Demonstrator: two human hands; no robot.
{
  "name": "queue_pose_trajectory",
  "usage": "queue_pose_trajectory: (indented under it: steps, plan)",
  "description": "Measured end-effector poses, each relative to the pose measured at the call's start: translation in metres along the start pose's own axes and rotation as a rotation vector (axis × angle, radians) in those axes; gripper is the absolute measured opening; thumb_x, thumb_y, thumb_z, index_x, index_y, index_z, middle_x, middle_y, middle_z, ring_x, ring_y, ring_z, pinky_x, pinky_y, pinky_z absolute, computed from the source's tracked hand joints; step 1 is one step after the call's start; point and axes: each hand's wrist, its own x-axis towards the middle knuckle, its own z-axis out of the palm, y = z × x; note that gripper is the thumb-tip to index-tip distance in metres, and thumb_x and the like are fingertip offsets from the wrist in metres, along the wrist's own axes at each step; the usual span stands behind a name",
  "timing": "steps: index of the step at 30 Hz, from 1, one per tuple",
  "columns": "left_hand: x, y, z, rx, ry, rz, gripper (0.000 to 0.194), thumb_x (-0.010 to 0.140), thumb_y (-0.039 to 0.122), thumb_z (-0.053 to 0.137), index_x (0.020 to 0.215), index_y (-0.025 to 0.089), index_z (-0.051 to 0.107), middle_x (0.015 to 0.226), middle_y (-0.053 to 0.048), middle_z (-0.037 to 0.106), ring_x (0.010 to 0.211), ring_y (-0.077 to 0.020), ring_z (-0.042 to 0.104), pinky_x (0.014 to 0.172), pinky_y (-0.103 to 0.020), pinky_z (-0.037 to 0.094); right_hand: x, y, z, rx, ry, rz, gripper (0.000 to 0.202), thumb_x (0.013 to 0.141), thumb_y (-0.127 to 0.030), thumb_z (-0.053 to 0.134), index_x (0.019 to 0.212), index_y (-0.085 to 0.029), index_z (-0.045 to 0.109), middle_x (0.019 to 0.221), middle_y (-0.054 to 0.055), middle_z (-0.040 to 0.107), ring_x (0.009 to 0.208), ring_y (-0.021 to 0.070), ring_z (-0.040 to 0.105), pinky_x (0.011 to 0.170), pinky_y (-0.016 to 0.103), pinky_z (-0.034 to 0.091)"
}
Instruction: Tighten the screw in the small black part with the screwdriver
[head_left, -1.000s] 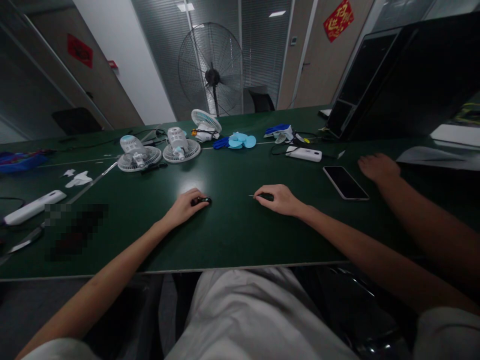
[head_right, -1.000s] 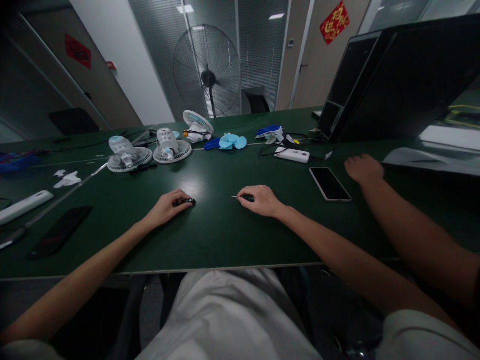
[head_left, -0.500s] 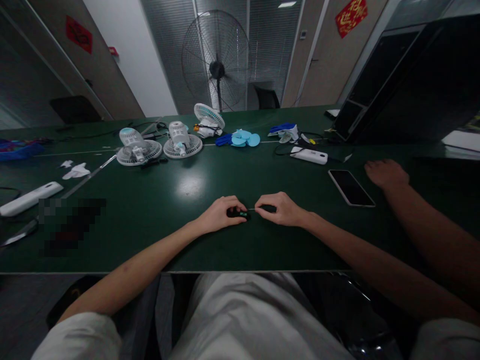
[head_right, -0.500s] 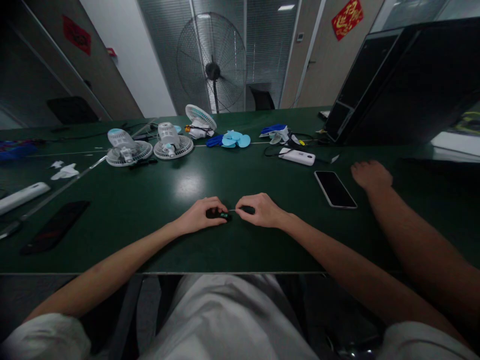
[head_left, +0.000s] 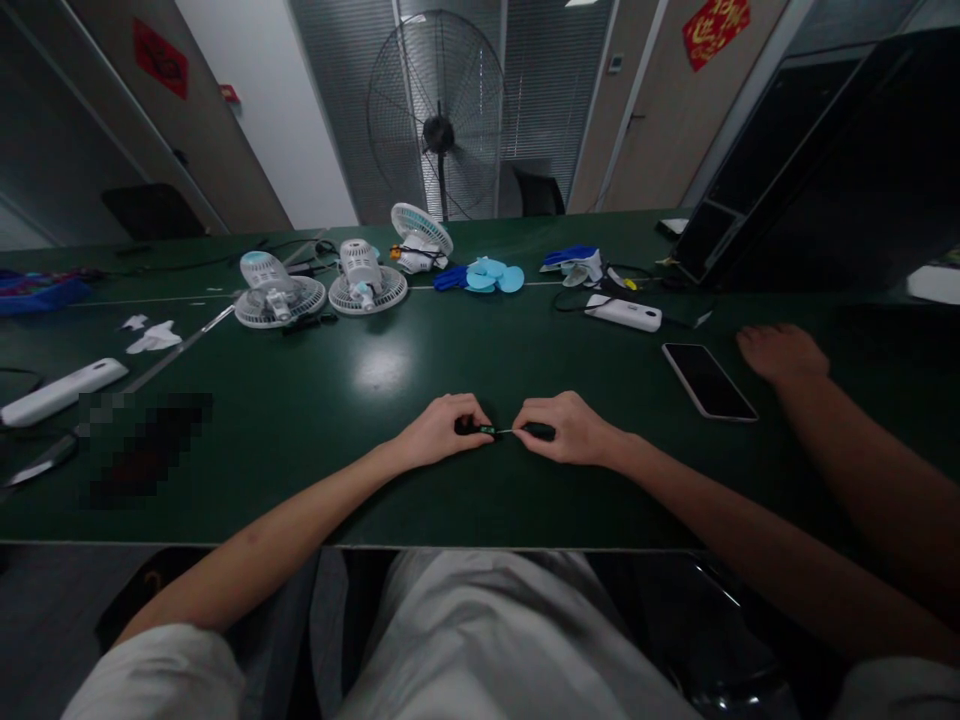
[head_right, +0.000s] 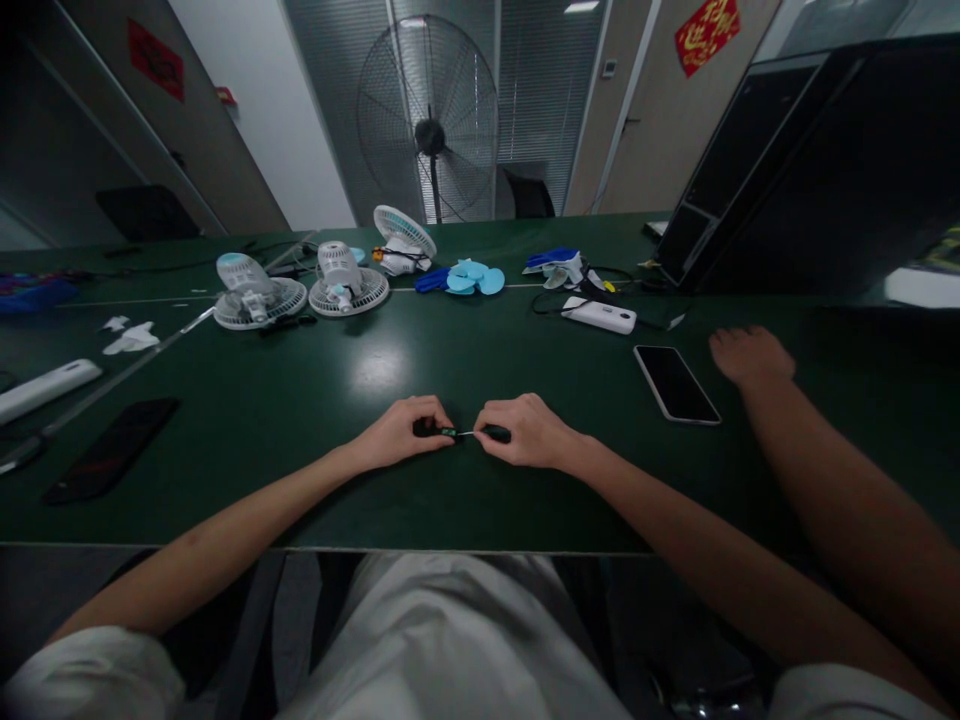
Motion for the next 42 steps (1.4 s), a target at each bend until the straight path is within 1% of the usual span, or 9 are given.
queue_pose_trajectory:
  steps: [7,11,15,22,27,34,36,40,42]
  plan:
    - [0.000,0.001,0.000,0.006,-0.010,0.018,0.022,0.094,0.040,0.073,0.100,0.019,0.072,0.097,-0.004,0.067,0.082,-0.0168,0.060,0.077,-0.031,0.045,0.001,0.001,0.006,-0.049,0.033,-0.023,0.015,0.100,-0.029,0.058,0.101,-0.023,0.072,0.094,0.004,0.076,0.077,0.0175,0.068,0.066,0.030,0.043]
    - [-0.001,0.001,0.001,0.014,-0.007,0.011,0.023,0.095,0.041,0.073,0.099,0.018,0.071,0.097,-0.003,0.067,0.083,-0.0165,0.060,0.079,-0.031,0.045,0.001,0.001,0.012,0.002,0.084,-0.057,0.012,0.099,-0.026,0.060,0.101,-0.021,0.071,0.092,0.003,0.075,0.076,0.0164,0.069,0.067,0.028,0.043]
    - [0.000,0.002,0.001,0.012,-0.012,0.013,0.022,0.095,0.040,0.073,0.098,0.018,0.070,0.098,-0.003,0.066,0.082,-0.0160,0.060,0.078,-0.030,0.045,0.002,-0.002,0.015,0.045,0.093,-0.054,0.011,0.099,-0.026,0.060,0.101,-0.021,0.070,0.093,0.003,0.075,0.080,0.0168,0.070,0.070,0.028,0.045]
    - [-0.003,0.003,0.000,0.069,-0.007,0.014,0.022,0.095,0.041,0.073,0.102,0.020,0.070,0.097,-0.002,0.066,0.085,-0.0172,0.062,0.083,-0.032,0.044,0.000,-0.002,0.013,0.038,0.097,-0.021,0.011,0.098,-0.025,0.061,0.100,-0.022,0.071,0.093,0.003,0.076,0.080,0.0173,0.070,0.072,0.028,0.047]
    - [-0.004,0.004,-0.001,0.079,-0.013,0.014,0.025,0.096,0.043,0.071,0.108,0.021,0.070,0.100,-0.004,0.066,0.092,-0.0190,0.064,0.085,-0.033,0.045,0.001,-0.002,0.011,0.031,0.084,-0.020,0.011,0.099,-0.026,0.061,0.100,-0.022,0.071,0.092,0.003,0.076,0.078,0.0175,0.070,0.071,0.028,0.047]
    - [-0.003,0.004,-0.002,0.098,-0.018,0.019,0.026,0.096,0.044,0.070,0.109,0.021,0.070,0.099,-0.004,0.066,0.092,-0.0191,0.063,0.086,-0.033,0.046,0.006,-0.004,0.011,0.018,0.080,-0.025,0.013,0.100,-0.028,0.061,0.102,-0.021,0.073,0.095,0.003,0.076,0.080,0.0176,0.071,0.071,0.029,0.049]
    - [-0.004,0.004,-0.001,0.100,-0.020,0.022,0.026,0.097,0.044,0.070,0.110,0.022,0.070,0.100,-0.004,0.066,0.091,-0.0190,0.064,0.087,-0.034,0.046,0.007,-0.003,0.011,0.037,0.104,-0.025,0.013,0.100,-0.027,0.061,0.103,-0.021,0.073,0.096,0.004,0.077,0.082,0.0178,0.071,0.072,0.029,0.049]
    - [-0.004,0.002,0.000,0.107,-0.014,0.030,0.025,0.097,0.042,0.071,0.112,0.022,0.070,0.101,-0.003,0.066,0.092,-0.0188,0.064,0.087,-0.034,0.046,0.007,0.003,0.014,0.103,0.226,-0.001,0.014,0.100,-0.027,0.061,0.104,-0.020,0.072,0.099,0.005,0.077,0.088,0.0187,0.072,0.080,0.031,0.052]
    - [-0.005,0.002,0.000,0.113,-0.015,0.036,0.025,0.097,0.041,0.071,0.113,0.022,0.070,0.102,-0.004,0.066,0.093,-0.0191,0.064,0.087,-0.034,0.046,0.007,0.004,0.016,0.109,0.252,0.008,0.013,0.100,-0.027,0.061,0.103,-0.020,0.072,0.099,0.005,0.077,0.089,0.0190,0.073,0.081,0.031,0.053]
